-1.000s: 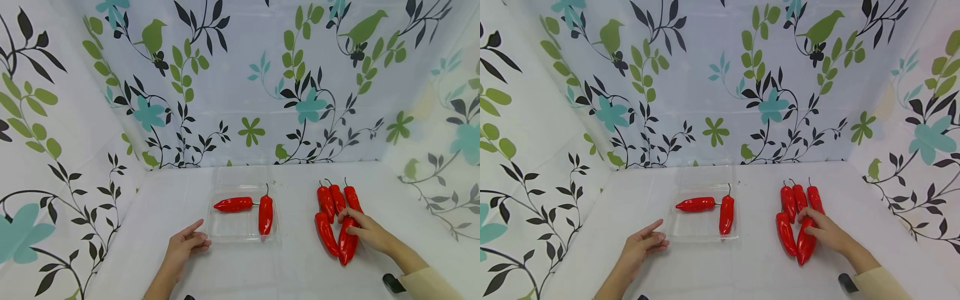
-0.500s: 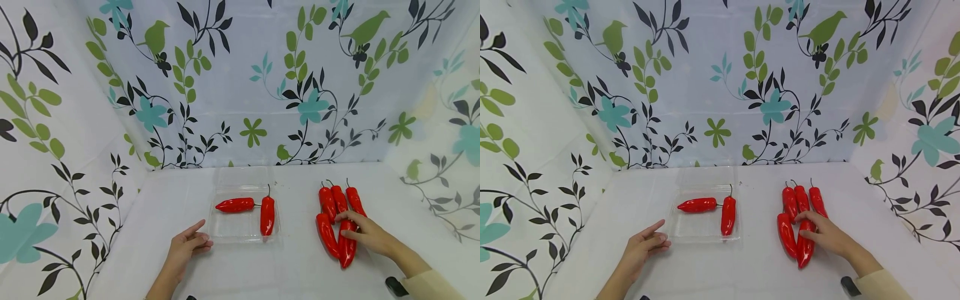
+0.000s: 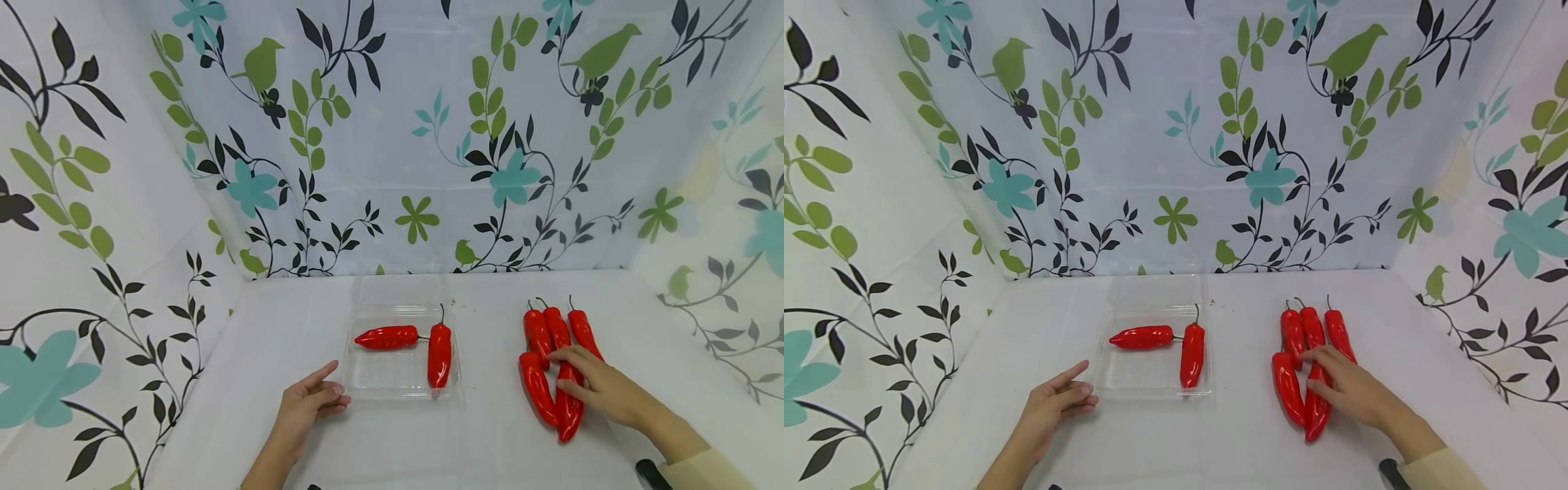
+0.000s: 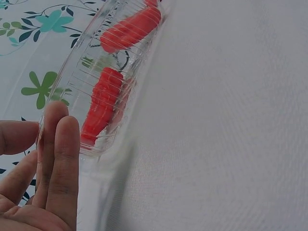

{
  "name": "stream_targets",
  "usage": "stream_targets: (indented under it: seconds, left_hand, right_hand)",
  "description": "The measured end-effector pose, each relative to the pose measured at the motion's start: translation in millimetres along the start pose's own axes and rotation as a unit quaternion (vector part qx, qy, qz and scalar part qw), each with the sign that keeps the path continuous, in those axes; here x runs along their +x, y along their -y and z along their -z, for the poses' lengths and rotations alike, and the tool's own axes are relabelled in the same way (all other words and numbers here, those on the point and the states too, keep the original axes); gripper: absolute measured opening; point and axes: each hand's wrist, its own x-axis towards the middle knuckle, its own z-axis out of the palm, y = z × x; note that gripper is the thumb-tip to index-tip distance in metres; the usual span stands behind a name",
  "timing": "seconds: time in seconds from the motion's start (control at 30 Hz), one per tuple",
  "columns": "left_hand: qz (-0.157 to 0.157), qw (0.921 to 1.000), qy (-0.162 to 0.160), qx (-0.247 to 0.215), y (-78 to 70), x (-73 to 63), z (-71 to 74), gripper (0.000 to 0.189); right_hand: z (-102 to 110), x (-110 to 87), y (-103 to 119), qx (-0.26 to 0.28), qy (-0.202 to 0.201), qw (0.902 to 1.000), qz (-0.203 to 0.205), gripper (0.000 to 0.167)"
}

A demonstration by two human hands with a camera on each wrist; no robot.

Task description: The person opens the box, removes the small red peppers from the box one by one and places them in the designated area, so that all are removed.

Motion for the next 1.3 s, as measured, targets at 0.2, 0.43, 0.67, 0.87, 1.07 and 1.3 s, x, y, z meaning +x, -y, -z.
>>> stream_targets:
  seconds: [0.2, 0.43, 0.67, 0.87, 1.07, 1.3]
  left_hand:
    - [-0.004, 1.0, 0.002, 0.006, 0.4, -0.5, 0.7, 0.056]
    - [-0.003, 1.0, 0.003, 0.002, 1.1, -0.8, 1.5, 0.055]
    - [-0.004, 1.0, 0.005, 0.006, 0.5, -1.8, 1.3, 0.056]
    - [-0.004, 1.0, 0.003, 0.004, -0.3, -1.3, 1.1, 0.056]
    - [-0.006, 1.0, 0.005, 0.005, -0.7, -1.4, 1.2, 0.056]
    - [-0.006, 1.0, 0.006, 0.005, -1.1, -1.8, 1.3, 0.056]
  right_hand:
    - [1.2, -1.9, 4.2, -0.043, 0.0, 0.999, -0.01, 0.059]
    - [-0.8, -2.1, 4.1, -0.064, -0.004, 0.9978, -0.018, 0.066]
    - [-0.1, -3.0, 1.4, -0.1, -0.015, 0.9947, -0.022, 0.068]
    - [5.8, -1.9, -0.8, -0.124, -0.041, 0.9912, -0.023, 0.066]
    - [10.5, 2.3, 3.0, -0.129, -0.074, 0.9888, -0.01, 0.06]
    - [7.7, 11.9, 16.4, -0.111, -0.106, 0.9878, 0.026, 0.053]
